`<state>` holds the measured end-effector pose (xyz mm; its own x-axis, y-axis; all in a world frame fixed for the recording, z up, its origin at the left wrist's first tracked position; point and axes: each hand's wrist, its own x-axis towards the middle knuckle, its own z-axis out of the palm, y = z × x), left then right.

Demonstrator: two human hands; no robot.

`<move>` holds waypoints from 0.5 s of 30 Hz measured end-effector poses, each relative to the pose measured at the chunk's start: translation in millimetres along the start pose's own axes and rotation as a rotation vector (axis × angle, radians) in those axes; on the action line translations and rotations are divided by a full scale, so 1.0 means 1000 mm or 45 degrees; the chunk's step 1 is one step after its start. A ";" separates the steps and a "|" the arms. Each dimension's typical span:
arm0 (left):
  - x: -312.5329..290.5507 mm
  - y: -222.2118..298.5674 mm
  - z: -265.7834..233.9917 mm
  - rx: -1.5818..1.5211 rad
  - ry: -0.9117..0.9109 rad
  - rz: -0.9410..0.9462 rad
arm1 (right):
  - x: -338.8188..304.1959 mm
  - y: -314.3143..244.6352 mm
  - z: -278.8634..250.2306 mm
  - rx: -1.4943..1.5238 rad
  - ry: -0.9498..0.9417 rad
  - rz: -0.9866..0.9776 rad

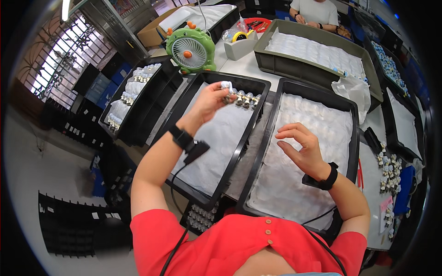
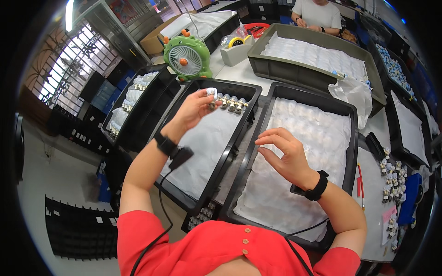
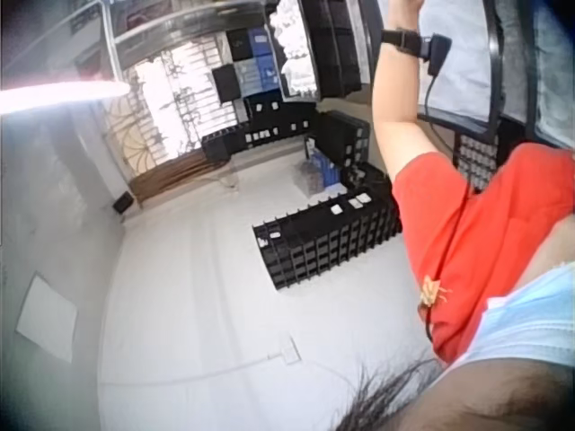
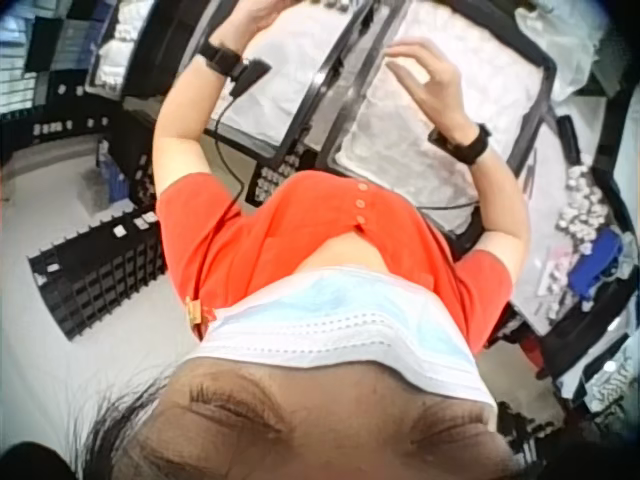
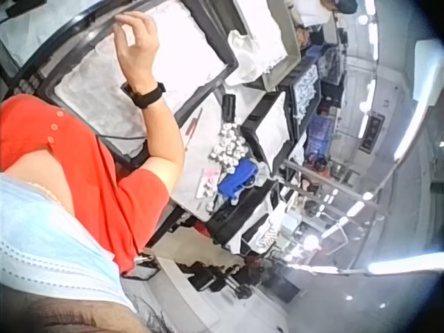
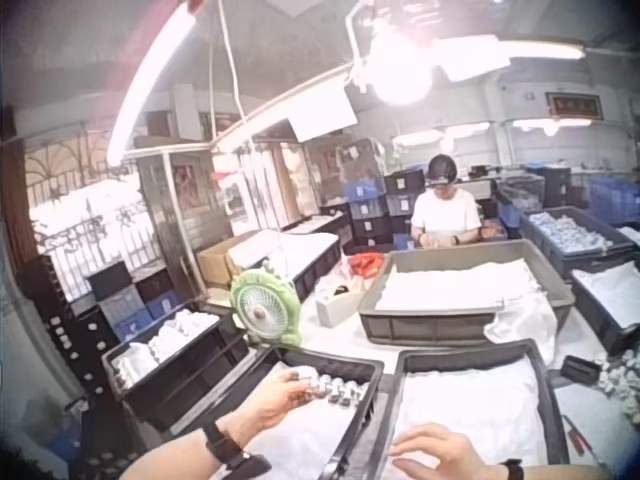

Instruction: The person assembles small cylindrical components by hand, picking them from a tray and placing them into a second tray. They repeatedly handle the parts, aligning and joining them before arranging them in rows.

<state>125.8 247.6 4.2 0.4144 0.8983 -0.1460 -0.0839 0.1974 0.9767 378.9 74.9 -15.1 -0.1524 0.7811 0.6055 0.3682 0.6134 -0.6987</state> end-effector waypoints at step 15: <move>0.133 -0.084 -0.111 1.479 0.821 0.118 | 0.002 0.012 -0.001 -0.052 -0.038 0.049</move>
<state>87.6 394.2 -114.5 -0.0783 0.9777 0.1949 0.8618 -0.0319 0.5063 383.9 83.4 -21.7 -0.1645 0.8074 0.5666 0.4112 0.5783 -0.7046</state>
